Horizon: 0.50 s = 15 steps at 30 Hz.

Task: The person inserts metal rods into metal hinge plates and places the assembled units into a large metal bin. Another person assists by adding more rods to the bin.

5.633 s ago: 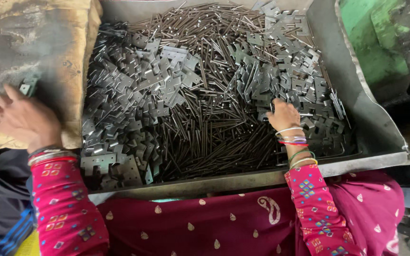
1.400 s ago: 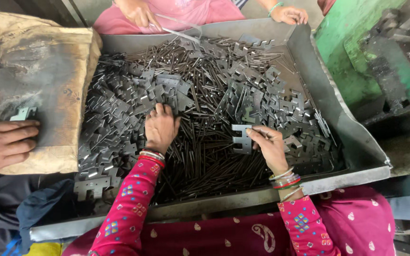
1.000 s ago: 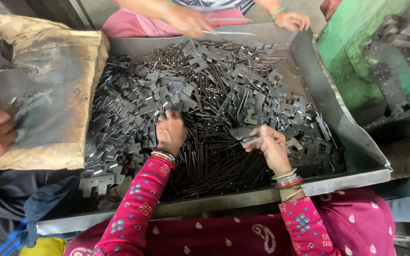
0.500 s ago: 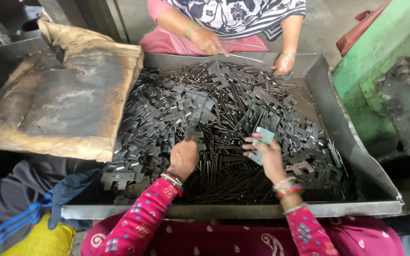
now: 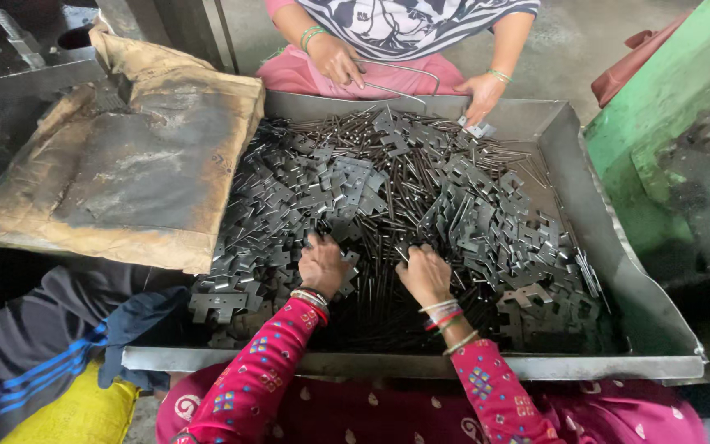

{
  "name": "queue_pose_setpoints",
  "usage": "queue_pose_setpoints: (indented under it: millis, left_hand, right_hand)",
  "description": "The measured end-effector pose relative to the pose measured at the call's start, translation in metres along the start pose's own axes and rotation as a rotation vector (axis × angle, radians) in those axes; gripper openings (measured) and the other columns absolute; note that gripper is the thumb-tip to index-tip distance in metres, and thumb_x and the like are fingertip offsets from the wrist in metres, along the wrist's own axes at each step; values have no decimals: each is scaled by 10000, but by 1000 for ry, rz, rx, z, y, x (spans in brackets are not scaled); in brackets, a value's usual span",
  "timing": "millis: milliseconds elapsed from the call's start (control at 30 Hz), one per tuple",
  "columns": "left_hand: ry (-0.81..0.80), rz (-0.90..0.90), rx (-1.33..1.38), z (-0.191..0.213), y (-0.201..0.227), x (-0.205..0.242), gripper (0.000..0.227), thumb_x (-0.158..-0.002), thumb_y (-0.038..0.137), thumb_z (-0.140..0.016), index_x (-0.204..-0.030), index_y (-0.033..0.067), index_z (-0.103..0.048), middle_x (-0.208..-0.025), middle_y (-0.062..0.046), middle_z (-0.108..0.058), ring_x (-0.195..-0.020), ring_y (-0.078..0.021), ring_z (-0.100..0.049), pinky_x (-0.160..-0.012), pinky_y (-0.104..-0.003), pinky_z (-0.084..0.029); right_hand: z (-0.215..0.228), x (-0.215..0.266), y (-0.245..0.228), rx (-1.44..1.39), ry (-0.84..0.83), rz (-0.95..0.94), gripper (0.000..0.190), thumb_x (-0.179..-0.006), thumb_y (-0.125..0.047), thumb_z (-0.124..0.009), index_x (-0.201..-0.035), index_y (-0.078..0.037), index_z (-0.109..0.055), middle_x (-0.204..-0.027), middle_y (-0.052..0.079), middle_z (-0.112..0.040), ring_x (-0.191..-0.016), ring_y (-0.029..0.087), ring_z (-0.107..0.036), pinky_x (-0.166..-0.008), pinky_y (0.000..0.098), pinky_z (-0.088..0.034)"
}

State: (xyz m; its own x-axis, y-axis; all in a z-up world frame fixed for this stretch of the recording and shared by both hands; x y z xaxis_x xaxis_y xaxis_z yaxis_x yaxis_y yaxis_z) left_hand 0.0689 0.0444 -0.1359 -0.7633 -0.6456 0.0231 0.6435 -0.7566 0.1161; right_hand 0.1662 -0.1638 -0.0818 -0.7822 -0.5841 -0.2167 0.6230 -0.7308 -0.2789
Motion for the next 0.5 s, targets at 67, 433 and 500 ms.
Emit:
queue_pose_setpoints:
  millis: [67,433,500]
  left_hand:
    - [-3,-30,39,-8,-6,-5,789,-710,623,-831,-1198,47,-603,-1220,-162,-639,-1059,-287,-691,-795,-346,-599]
    - [-130,-239,452,67,21,19,248,-950,346,-689,-1027,111,-677,-862,-127,-737,-767,-285,-745,-667,-402,-572]
    - [-353,-149,1007,85,20,31,196,-968,200,-615,-1090,49,-589,-823,-148,-712,-626,-270,-752,-508,-400,-556]
  right_hand:
    - [13,14,12,-72,48,-16,230,-810,-272,-788,-908,-72,-731,-917,127,-704,-809,325,-707,-704,444,-575]
    - [27,68,119,-1763,122,-797,198,-940,-236,-668,-1052,-73,-678,-941,92,-728,-813,203,-705,-676,492,-645]
    - [20,70,109,-1826,-47,-788,230,-941,-273,-684,-1070,-85,-648,-922,106,-718,-778,207,-683,-655,486,-655]
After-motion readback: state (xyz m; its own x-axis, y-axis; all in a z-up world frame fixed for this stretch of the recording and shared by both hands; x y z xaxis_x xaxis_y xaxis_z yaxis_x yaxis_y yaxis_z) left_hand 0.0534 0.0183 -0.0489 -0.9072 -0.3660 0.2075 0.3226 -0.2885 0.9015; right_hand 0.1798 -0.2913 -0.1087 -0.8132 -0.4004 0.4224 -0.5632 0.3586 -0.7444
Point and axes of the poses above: each hand's wrist, its own x-axis away from the middle knuckle, its own z-axis out of the back of the hand, y = z × x, the point moved 5 cm from there along -x, towards the middle knuckle
